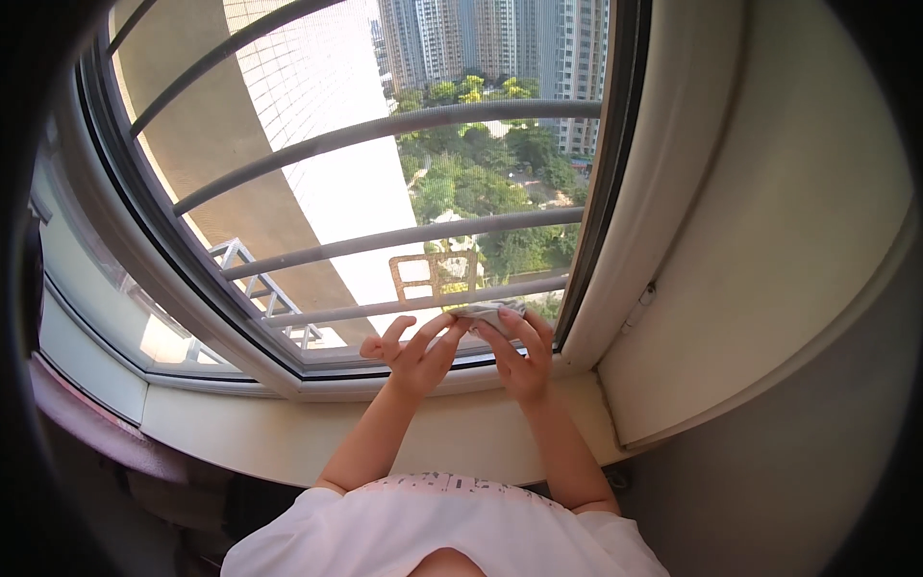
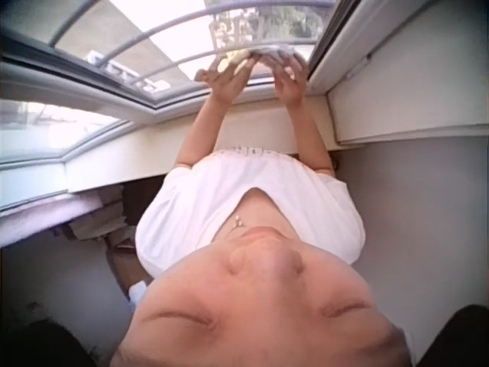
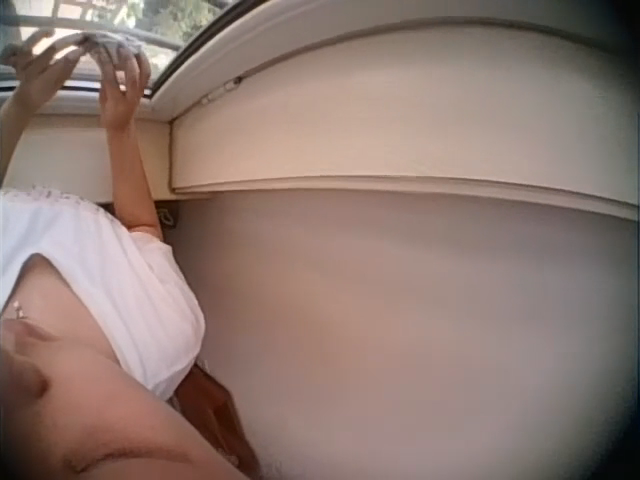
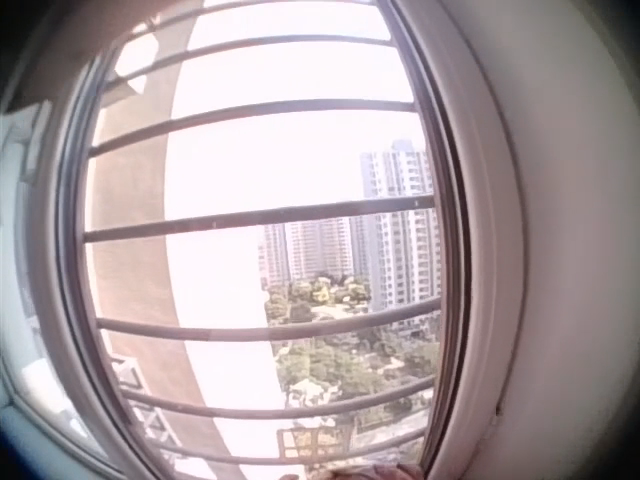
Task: The person cleans the white PVC window frame and the adjacent wall using a white cloth, wiping the handle, the frame edges, and the hinges.
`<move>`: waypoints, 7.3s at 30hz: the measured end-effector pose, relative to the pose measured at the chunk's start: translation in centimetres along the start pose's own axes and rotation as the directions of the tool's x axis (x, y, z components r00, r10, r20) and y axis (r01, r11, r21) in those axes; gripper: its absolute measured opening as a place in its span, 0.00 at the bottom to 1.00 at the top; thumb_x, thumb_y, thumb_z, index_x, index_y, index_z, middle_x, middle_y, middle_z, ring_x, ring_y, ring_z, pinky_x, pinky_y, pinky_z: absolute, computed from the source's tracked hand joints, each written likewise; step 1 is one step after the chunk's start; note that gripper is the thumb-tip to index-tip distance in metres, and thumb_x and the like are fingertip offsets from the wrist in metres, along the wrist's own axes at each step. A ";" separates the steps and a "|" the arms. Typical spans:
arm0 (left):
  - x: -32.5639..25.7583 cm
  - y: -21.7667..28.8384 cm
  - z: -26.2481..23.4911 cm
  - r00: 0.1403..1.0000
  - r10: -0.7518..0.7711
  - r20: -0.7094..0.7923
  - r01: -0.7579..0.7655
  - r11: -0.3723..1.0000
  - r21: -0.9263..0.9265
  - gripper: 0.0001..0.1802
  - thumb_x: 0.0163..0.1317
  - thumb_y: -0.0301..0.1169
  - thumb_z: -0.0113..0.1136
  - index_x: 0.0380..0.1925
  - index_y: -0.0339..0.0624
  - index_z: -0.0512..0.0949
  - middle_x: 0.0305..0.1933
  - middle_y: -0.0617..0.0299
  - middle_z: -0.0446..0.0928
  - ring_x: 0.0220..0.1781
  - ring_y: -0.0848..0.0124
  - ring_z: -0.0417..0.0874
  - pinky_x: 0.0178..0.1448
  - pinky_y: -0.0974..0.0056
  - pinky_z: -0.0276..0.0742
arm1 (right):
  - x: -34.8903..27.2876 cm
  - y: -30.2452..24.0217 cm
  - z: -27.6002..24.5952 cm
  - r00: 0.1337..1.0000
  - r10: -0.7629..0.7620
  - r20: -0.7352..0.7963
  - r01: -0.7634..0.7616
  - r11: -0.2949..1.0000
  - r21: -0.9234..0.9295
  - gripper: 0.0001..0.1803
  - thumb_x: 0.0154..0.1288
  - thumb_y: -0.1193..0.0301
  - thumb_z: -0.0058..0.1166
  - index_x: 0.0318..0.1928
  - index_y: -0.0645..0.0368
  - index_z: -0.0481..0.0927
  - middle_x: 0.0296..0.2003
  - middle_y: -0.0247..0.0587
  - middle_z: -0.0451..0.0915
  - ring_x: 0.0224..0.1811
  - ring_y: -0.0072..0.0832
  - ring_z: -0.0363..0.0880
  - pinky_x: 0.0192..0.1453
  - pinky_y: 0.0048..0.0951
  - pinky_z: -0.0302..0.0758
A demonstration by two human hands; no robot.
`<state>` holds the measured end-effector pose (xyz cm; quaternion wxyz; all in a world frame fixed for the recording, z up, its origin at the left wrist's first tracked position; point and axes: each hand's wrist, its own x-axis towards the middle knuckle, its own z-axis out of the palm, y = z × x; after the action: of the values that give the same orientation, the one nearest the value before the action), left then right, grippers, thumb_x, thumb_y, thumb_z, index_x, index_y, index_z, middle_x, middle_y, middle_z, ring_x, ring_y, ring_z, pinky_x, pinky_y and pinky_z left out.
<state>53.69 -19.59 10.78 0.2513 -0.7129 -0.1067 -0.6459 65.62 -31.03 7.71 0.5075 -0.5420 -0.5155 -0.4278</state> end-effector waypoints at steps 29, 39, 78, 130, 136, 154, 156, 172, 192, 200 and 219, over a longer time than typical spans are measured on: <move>33.0 -9.5 1.1 0.924 0.215 -0.316 -0.190 0.976 0.108 0.02 0.59 0.43 0.72 0.31 0.67 0.87 0.36 0.86 0.81 0.53 0.76 0.74 0.55 0.53 0.49 | 35.9 0.2 -0.8 0.850 -0.450 -0.274 0.388 0.886 -0.253 0.21 0.62 0.70 0.67 0.55 0.36 0.84 0.44 0.22 0.85 0.47 0.22 0.81 0.63 0.38 0.63; 47.1 -13.9 1.4 0.802 0.380 -0.461 -0.238 0.911 0.336 0.09 0.61 0.49 0.70 0.32 0.62 0.88 0.36 0.75 0.87 0.53 0.71 0.78 0.51 0.47 0.57 | 50.4 -1.6 -2.0 0.675 -0.635 -0.376 0.454 0.759 -0.467 0.10 0.63 0.72 0.66 0.44 0.44 0.89 0.32 0.26 0.85 0.38 0.23 0.84 0.52 0.37 0.73; 36.9 -4.9 2.5 0.818 0.547 -0.177 -0.543 0.837 0.071 0.08 0.56 0.31 0.70 0.34 0.58 0.83 0.38 0.79 0.82 0.50 0.75 0.78 0.50 0.54 0.59 | 34.8 3.2 -6.0 0.818 -0.505 -0.277 0.335 0.808 -0.484 0.18 0.58 0.79 0.66 0.47 0.43 0.88 0.37 0.27 0.87 0.42 0.27 0.83 0.54 0.34 0.76; 28.2 -8.4 -2.8 0.841 0.531 0.100 -0.526 0.847 -0.073 0.04 0.54 0.30 0.71 0.24 0.47 0.84 0.23 0.69 0.81 0.33 0.75 0.80 0.41 0.67 0.70 | 25.7 -1.4 -1.6 0.921 -0.390 -0.006 0.373 0.885 -0.279 0.21 0.63 0.80 0.61 0.56 0.49 0.84 0.61 0.36 0.80 0.67 0.39 0.75 0.60 0.33 0.86; 35.9 -13.1 -3.5 0.912 0.364 -0.190 -0.353 0.931 0.091 0.03 0.61 0.35 0.69 0.34 0.53 0.88 0.33 0.71 0.86 0.33 0.72 0.84 0.40 0.65 0.77 | 37.6 -5.0 1.0 0.830 -0.507 -0.232 0.459 0.857 -0.234 0.17 0.63 0.81 0.60 0.52 0.55 0.84 0.58 0.39 0.82 0.67 0.41 0.75 0.62 0.36 0.84; 35.9 -1.6 3.9 0.914 0.288 -0.285 -0.357 0.904 -0.234 0.06 0.57 0.27 0.64 0.33 0.52 0.83 0.28 0.69 0.79 0.27 0.70 0.82 0.34 0.65 0.77 | 34.3 2.3 -5.0 0.887 -0.355 -0.294 0.276 0.920 -0.280 0.27 0.60 0.93 0.49 0.55 0.55 0.82 0.60 0.36 0.80 0.69 0.38 0.73 0.66 0.36 0.80; 31.5 -0.5 3.6 0.925 0.335 -0.179 -0.376 0.877 -0.298 0.05 0.54 0.25 0.63 0.31 0.50 0.81 0.26 0.69 0.76 0.25 0.72 0.80 0.33 0.66 0.73 | 29.5 1.9 -5.5 0.942 -0.226 -0.249 0.188 0.968 -0.166 0.26 0.59 0.93 0.51 0.53 0.56 0.83 0.59 0.39 0.81 0.70 0.39 0.72 0.69 0.37 0.78; 23.6 1.9 4.2 0.925 0.364 -0.106 -0.378 0.868 -0.322 0.04 0.52 0.25 0.60 0.28 0.46 0.76 0.31 0.68 0.75 0.28 0.76 0.79 0.38 0.65 0.65 | 21.4 2.1 -6.0 0.990 -0.071 -0.120 0.046 0.979 -0.199 0.24 0.57 0.91 0.53 0.51 0.57 0.83 0.57 0.38 0.83 0.64 0.40 0.78 0.62 0.38 0.79; 14.2 1.3 2.2 0.954 0.296 0.048 -0.259 0.895 -0.362 0.04 0.54 0.27 0.62 0.31 0.47 0.80 0.38 0.70 0.81 0.36 0.76 0.78 0.44 0.64 0.62 | 12.5 2.1 -3.6 0.981 -0.141 -0.132 0.134 0.989 -0.064 0.16 0.57 0.86 0.57 0.46 0.60 0.83 0.49 0.39 0.85 0.58 0.37 0.82 0.62 0.37 0.80; 0.0 4.2 -0.7 0.951 0.148 0.273 -0.022 0.908 -0.418 0.19 0.59 0.27 0.62 0.51 0.54 0.84 0.52 0.74 0.82 0.39 0.77 0.78 0.46 0.65 0.63 | 7.2 1.6 -5.6 1.000 -0.001 -0.005 0.001 0.993 -0.120 0.20 0.55 0.88 0.56 0.47 0.57 0.82 0.52 0.40 0.82 0.56 0.42 0.80 0.62 0.42 0.75; -11.7 1.6 -4.8 0.853 -0.115 0.509 0.263 0.938 -0.228 0.17 0.67 0.41 0.61 0.55 0.56 0.80 0.65 0.66 0.73 0.65 0.64 0.66 0.65 0.53 0.55 | 2.1 -1.5 -2.2 0.991 0.032 0.132 -0.023 0.997 -0.067 0.16 0.54 0.81 0.61 0.44 0.54 0.85 0.51 0.36 0.80 0.54 0.40 0.78 0.57 0.38 0.79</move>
<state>48.63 -21.35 -0.80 0.0439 -0.8672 -0.1413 -0.4755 64.48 -32.97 10.24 0.4599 -0.5925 -0.5264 -0.4005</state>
